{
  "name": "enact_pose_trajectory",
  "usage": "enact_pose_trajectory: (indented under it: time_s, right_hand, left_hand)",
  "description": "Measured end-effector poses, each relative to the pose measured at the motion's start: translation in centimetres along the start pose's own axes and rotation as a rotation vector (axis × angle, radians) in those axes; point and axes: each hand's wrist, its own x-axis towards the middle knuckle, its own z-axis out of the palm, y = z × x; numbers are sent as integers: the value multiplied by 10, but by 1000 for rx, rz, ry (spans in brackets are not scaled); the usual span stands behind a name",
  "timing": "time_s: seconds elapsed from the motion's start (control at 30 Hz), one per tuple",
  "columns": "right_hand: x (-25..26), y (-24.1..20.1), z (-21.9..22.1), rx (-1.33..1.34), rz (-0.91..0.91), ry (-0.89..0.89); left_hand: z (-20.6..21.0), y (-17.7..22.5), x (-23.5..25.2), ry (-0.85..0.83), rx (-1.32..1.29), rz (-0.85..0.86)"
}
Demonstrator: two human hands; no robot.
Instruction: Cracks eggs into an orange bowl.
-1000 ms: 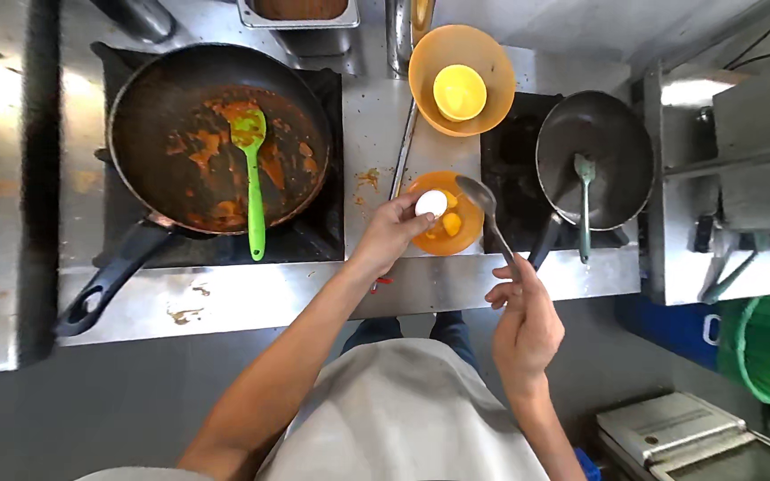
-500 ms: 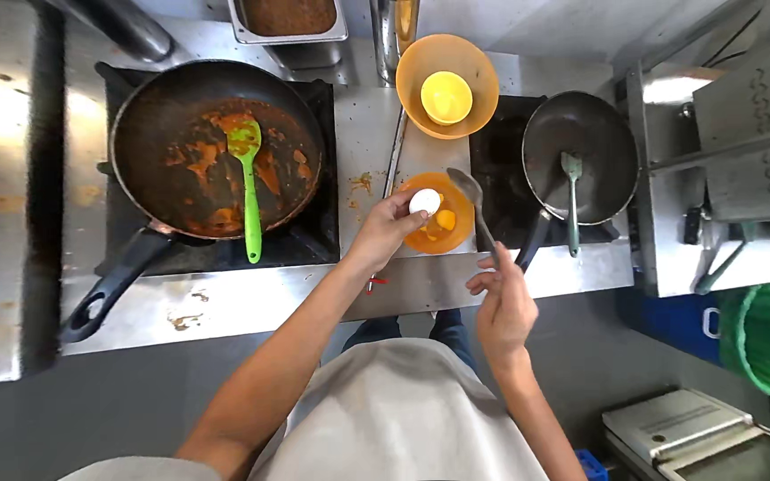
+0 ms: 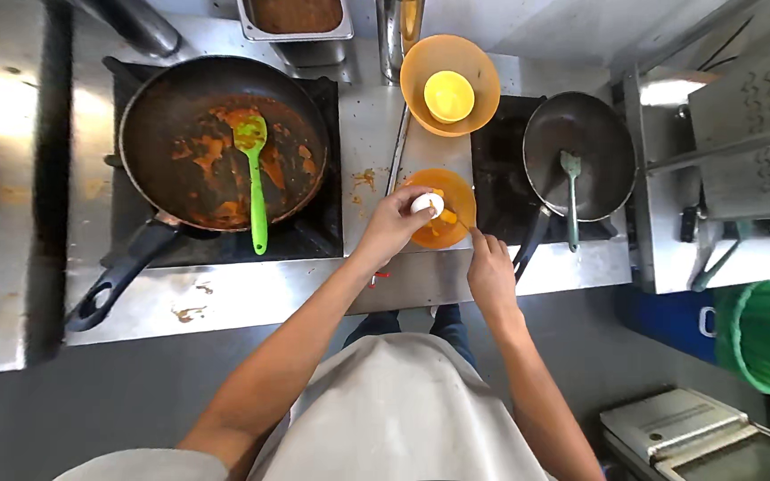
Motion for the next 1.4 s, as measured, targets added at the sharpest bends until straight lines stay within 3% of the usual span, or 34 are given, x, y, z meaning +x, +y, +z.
enact_pose_trajectory:
  time_s: [0.13, 0.2, 0.33, 0.5, 0.67, 0.83, 1.2, 1.27, 1.4]
  right_hand:
    - [20, -3, -21, 9, 35, -97]
    - [34, -11, -34, 240, 18, -71]
    - [66, -22, -34, 714, -32, -210]
    - [79, -32, -26, 893, -22, -183]
    - [82, -35, -18, 934, -20, -94]
    - [84, -26, -23, 920, -101, -106]
    - [88, -27, -54, 429, -411, 236]
    - [89, -29, -51, 553, -374, 263]
    - [87, -36, -51, 1101, -92, 153]
  left_hand:
    - [-4, 7, -1, -21, 228, 48]
    - [-5, 10, -1, -38, 302, 92]
    - [-4, 24, -1, -65, 397, 126]
    - [-13, 35, 3, -66, 543, 206]
    - [-20, 40, 9, -61, 589, 225]
    - [-30, 50, 16, -174, 583, 242]
    - [-27, 90, 26, -298, 867, 597]
    - [-26, 94, 26, -280, 849, 610]
    - [-22, 91, 25, -185, 751, 667]
